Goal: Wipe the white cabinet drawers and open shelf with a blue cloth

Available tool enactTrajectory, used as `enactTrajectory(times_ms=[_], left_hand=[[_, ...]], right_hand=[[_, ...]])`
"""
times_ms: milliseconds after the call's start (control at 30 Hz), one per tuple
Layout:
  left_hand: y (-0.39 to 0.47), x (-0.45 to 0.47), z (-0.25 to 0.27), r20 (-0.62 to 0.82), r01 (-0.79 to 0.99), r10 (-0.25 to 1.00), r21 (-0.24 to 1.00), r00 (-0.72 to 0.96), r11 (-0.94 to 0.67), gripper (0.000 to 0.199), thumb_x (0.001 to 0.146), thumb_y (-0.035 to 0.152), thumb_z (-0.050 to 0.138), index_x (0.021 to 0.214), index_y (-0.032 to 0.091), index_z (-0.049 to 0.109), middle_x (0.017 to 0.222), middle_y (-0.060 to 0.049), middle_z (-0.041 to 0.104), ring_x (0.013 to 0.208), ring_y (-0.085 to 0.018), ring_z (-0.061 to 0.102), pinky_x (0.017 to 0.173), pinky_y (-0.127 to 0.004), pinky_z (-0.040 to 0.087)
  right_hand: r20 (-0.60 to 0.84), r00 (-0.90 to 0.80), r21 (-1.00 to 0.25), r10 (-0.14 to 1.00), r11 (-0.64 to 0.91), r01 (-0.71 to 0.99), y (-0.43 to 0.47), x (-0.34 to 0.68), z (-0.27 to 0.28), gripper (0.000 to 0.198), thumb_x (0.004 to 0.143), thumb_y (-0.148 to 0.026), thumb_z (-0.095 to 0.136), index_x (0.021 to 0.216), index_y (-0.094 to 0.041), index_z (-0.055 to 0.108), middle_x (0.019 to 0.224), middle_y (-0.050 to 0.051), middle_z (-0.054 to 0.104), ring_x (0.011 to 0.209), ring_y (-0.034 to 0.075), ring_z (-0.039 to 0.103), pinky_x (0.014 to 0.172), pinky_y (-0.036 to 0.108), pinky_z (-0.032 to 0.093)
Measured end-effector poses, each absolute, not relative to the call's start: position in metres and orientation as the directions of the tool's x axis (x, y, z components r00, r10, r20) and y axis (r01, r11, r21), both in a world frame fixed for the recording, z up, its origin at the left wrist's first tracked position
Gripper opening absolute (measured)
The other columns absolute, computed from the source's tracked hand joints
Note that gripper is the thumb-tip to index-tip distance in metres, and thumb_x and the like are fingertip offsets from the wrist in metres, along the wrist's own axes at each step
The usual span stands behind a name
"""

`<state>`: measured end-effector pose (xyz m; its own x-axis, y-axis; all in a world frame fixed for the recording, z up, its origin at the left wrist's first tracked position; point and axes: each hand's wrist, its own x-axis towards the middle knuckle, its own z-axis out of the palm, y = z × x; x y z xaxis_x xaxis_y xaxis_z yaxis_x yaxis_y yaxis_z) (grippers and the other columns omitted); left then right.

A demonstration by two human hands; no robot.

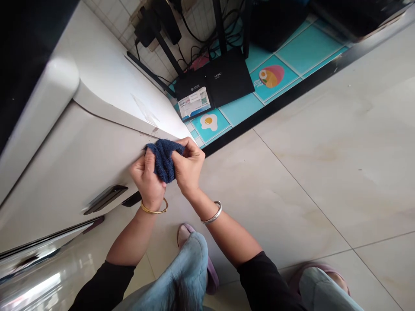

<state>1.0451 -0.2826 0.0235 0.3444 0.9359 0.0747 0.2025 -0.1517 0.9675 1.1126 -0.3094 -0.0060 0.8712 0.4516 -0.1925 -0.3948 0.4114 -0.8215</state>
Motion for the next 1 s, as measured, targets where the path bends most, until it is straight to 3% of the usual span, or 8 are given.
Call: enactTrajectory(times_ms=[433,600,767,900,1000], left_hand=[[-0.2850,1.0441,0.0228,-0.060,0.205,0.946,0.979,0.319,-0.007,0.066,0.087,0.067,0.067,0.051,0.019,0.038,0.040,0.009,0.033,0.031,-0.002,0.026,0.031,-0.021,0.019],[-0.2843,1.0452,0.0234,0.048,0.184,0.943,0.976,0.331,-0.114,0.064,0.092,0.064,0.062,0.052,0.019,0.039,0.041,0.008,0.036,0.033,-0.003,0.031,0.033,-0.021,0.024],[-0.2843,1.0450,0.0227,0.019,0.254,0.941,0.961,0.338,-0.110,0.063,0.093,0.065,0.061,0.053,0.020,0.040,0.040,0.008,0.035,0.032,-0.004,0.031,0.033,-0.021,0.024],[-0.2833,1.0452,0.0234,0.110,0.251,0.936,0.947,0.335,-0.201,0.060,0.095,0.061,0.059,0.055,0.019,0.044,0.044,0.007,0.038,0.036,-0.004,0.031,0.036,-0.021,0.026],[-0.2820,1.0456,0.0225,0.092,0.286,0.934,0.938,0.345,-0.197,0.061,0.096,0.061,0.058,0.054,0.019,0.044,0.044,0.007,0.037,0.037,-0.005,0.030,0.037,-0.022,0.026]], right_hand=[[-0.306,0.836,-0.785,0.455,0.376,-0.492,-0.3098,1.1098,-0.0061,0.014,0.065,-0.014,0.059,0.059,-0.020,0.048,0.061,-0.008,0.043,0.060,0.006,0.035,0.054,0.020,0.034],[-0.251,0.857,-0.789,0.450,0.419,-0.450,-0.3107,1.1106,-0.0022,0.014,0.066,-0.014,0.060,0.060,-0.020,0.049,0.061,-0.007,0.042,0.060,0.006,0.036,0.055,0.020,0.034],[-0.318,0.825,-0.786,0.468,0.357,-0.505,-0.3109,1.1097,-0.0053,0.013,0.065,-0.016,0.059,0.060,-0.020,0.049,0.061,-0.007,0.043,0.061,0.007,0.035,0.055,0.020,0.034],[-0.248,0.843,-0.801,0.477,0.389,-0.455,-0.3105,1.1107,-0.0065,0.014,0.067,-0.017,0.061,0.061,-0.020,0.049,0.063,-0.006,0.043,0.062,0.007,0.036,0.057,0.020,0.036],[-0.292,0.821,-0.785,0.490,0.367,-0.498,-0.3106,1.1118,-0.0075,0.015,0.066,-0.015,0.061,0.060,-0.020,0.048,0.062,-0.007,0.042,0.061,0.007,0.034,0.055,0.020,0.033]])
